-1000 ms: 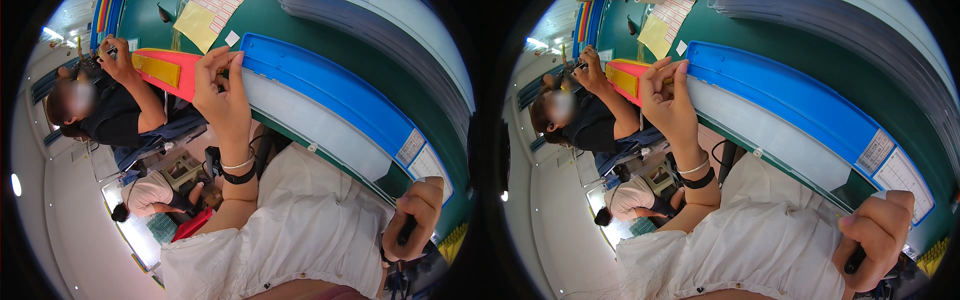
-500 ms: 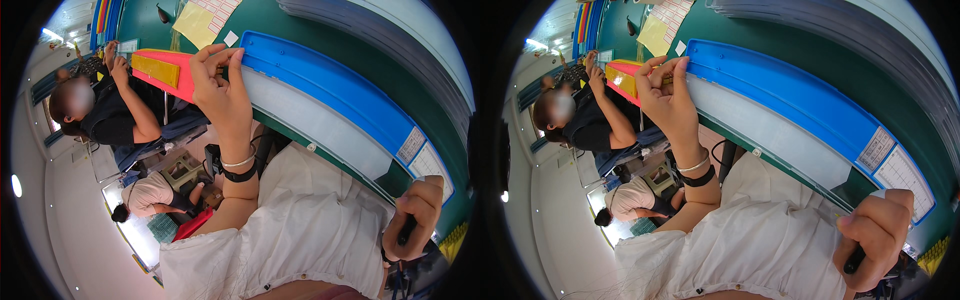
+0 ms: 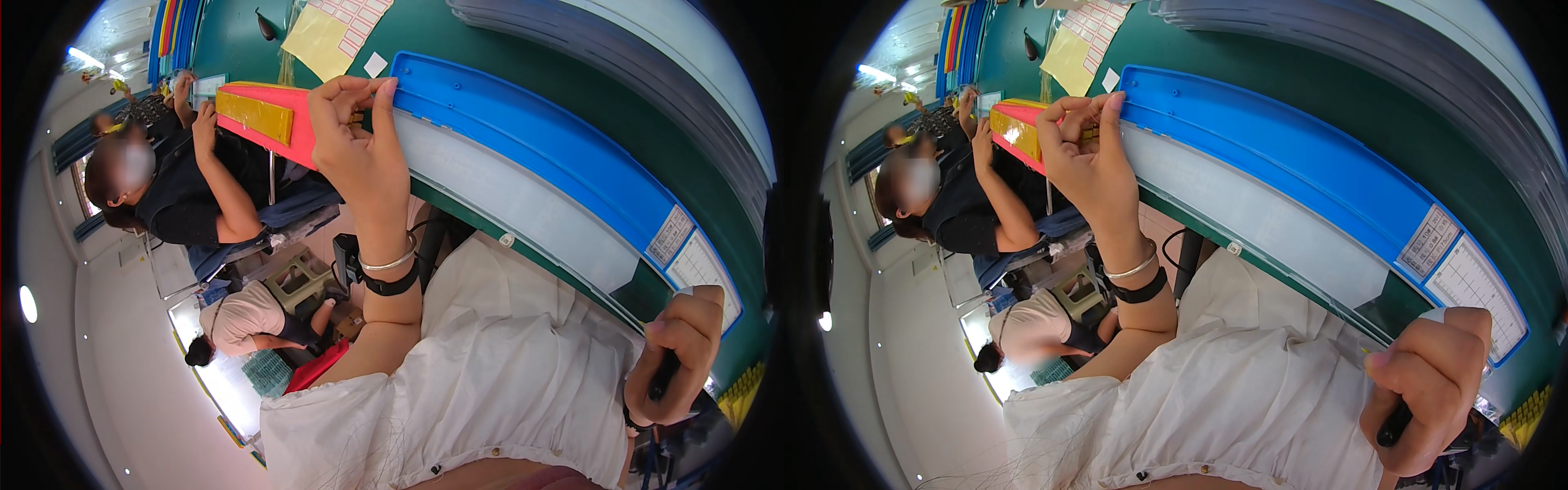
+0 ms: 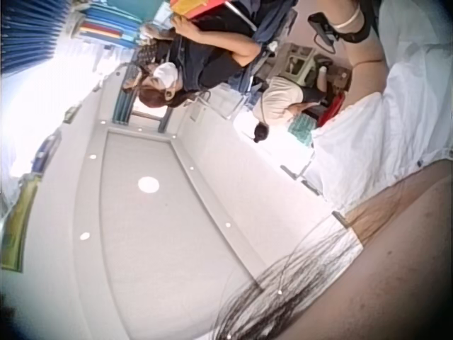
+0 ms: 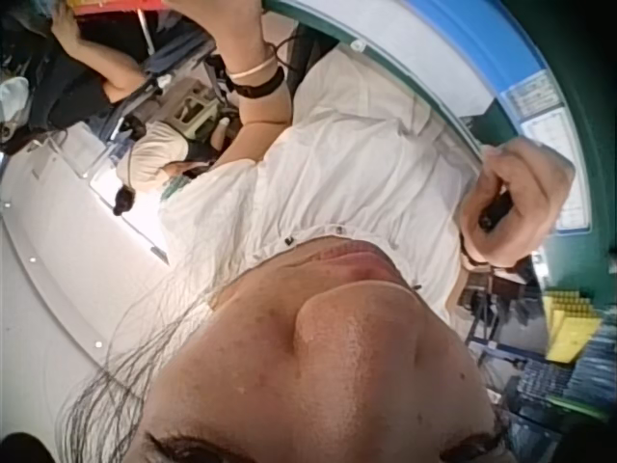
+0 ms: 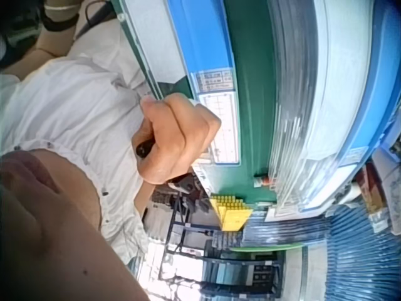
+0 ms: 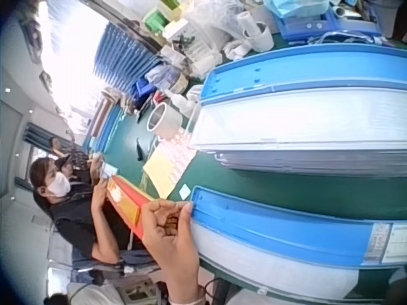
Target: Manually assemble electronic components into a housing using wire cutters.
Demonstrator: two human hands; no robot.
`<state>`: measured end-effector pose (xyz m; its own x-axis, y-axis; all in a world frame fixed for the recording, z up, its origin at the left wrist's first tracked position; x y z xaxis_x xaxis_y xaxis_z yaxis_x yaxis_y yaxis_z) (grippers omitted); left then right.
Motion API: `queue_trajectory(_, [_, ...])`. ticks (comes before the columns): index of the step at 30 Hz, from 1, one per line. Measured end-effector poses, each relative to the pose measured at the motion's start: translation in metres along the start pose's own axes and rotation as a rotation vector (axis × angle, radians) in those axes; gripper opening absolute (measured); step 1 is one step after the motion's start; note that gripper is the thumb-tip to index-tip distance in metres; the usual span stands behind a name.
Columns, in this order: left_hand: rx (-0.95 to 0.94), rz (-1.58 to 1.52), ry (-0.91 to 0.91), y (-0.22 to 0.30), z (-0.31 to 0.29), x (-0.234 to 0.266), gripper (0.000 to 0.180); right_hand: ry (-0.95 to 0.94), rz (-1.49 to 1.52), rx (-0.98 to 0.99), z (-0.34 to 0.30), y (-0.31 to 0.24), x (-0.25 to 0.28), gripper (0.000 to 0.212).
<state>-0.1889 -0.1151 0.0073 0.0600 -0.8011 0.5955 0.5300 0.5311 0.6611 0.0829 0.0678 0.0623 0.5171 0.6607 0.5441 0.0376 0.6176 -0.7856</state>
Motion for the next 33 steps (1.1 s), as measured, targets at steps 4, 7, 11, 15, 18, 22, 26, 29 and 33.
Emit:
queue_trajectory(4, [-0.005, 0.009, -0.008, -0.001, -0.002, 0.003, 0.028, 0.004, -0.012, -0.009, -0.003, -0.002, -0.002, 0.036])
queue_trajectory(7, [0.002, -0.021, -0.005, -0.002, -0.004, 0.003, 0.027, -0.007, 0.005, 0.001, -0.006, -0.002, -0.001, 0.032])
queue_trajectory(11, [0.006, 0.012, -0.004, 0.001, -0.004, 0.006, 0.026, 0.016, -0.026, 0.023, -0.008, 0.002, 0.008, 0.024])
queue_trajectory(15, [-0.013, 0.046, -0.006, 0.001, -0.005, 0.009, 0.025, 0.071, -0.159, -0.080, -0.022, 0.018, 0.025, 0.019])
queue_trajectory(18, [-0.008, 0.029, -0.029, 0.006, -0.004, 0.000, 0.024, 0.061, -0.257, -0.143, -0.034, 0.025, 0.042, 0.023])
queue_trajectory(22, [-0.014, 0.073, -0.009, 0.002, -0.006, 0.009, 0.022, 0.055, -0.334, -0.177, -0.042, 0.040, 0.039, 0.021])
queue_trajectory(26, [-0.010, 0.055, -0.016, 0.005, -0.004, 0.003, 0.023, 0.046, -0.396, -0.220, -0.043, 0.039, 0.042, 0.017])
queue_trajectory(29, [-0.065, 0.141, -0.002, 0.007, -0.004, 0.007, 0.025, 0.050, -0.371, -0.219, -0.041, 0.042, 0.038, 0.015])
queue_trajectory(33, [-0.086, 0.184, -0.058, 0.010, 0.000, -0.002, 0.029, 0.053, -0.413, -0.236, -0.042, 0.036, 0.044, 0.014])
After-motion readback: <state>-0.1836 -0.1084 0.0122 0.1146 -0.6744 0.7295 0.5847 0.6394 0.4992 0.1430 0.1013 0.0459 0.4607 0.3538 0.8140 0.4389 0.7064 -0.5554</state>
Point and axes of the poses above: each hand's wrist, its own z-axis towards the middle knuckle, its own x-axis out of the back of the hand, y = z × x, the point moved 4 cm from there along z, towards the middle knuckle, and after that the axes turned 3 degrees about y, right-handed, at the moved point
